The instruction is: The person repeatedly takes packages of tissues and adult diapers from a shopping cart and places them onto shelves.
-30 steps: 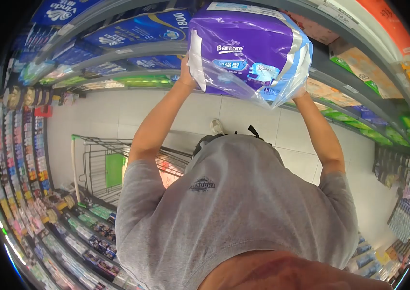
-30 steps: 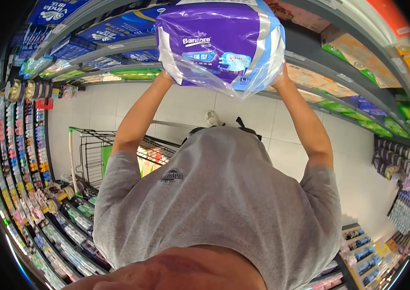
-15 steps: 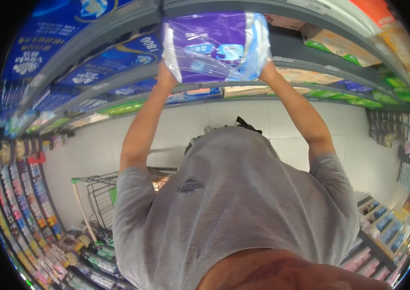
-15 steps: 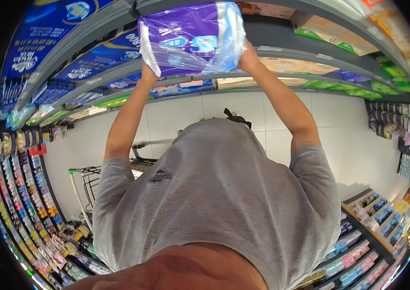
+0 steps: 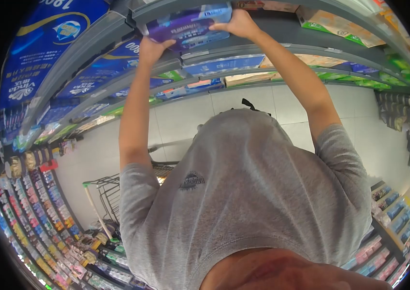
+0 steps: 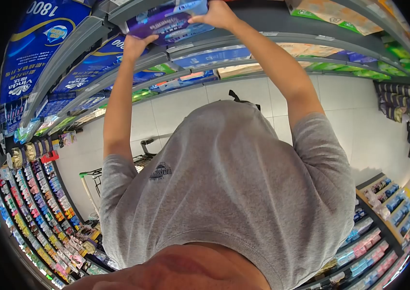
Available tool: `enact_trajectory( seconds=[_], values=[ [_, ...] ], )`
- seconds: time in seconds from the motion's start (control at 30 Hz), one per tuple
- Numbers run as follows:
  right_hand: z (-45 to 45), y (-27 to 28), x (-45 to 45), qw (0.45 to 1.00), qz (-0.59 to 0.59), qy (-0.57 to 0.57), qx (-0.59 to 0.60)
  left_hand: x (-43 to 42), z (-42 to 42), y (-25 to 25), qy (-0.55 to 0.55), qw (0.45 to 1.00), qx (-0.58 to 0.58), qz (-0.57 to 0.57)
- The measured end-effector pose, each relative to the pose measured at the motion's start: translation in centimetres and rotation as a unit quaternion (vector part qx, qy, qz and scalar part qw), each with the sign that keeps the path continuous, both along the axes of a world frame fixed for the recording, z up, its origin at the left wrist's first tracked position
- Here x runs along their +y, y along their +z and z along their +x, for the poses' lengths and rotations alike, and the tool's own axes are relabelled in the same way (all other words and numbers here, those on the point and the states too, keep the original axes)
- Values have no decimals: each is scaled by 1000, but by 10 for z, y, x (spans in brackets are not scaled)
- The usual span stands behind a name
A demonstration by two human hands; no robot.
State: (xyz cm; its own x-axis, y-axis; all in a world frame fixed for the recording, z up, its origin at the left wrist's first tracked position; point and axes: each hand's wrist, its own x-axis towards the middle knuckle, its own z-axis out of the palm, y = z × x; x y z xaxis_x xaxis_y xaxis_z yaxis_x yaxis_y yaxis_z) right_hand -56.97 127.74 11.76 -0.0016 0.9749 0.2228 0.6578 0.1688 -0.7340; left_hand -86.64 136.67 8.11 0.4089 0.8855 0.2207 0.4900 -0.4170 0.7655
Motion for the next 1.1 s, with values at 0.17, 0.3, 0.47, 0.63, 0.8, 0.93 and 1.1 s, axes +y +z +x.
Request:
enact_trajectory(
  seconds=[0.17,0.3,0.47,0.63,0.8,0.93,1.1],
  values=[
    [6,4,15,980,-184,16,-71,6,12,-2,55,992,-84,-74],
    [3,-19,13,996,-82,15,-7,-3,23,-2,80,961,-219,-146],
    [-13,-28,10,997,-44,-38,52,8,27,-21,118,954,-246,-124],
    [-19,-12,-5,990,-3,-68,120,0,35,-10,110,944,-285,-124],
    [-20,-8,-5,987,-44,-103,112,3,26,-11,93,944,-269,-166],
    [-20,-7,-8,984,-61,-97,136,0,22,-14,78,953,-262,-128],
    [-18,-12,-6,983,-28,-118,136,-5,23,-8,71,943,-279,-170]
  ],
)
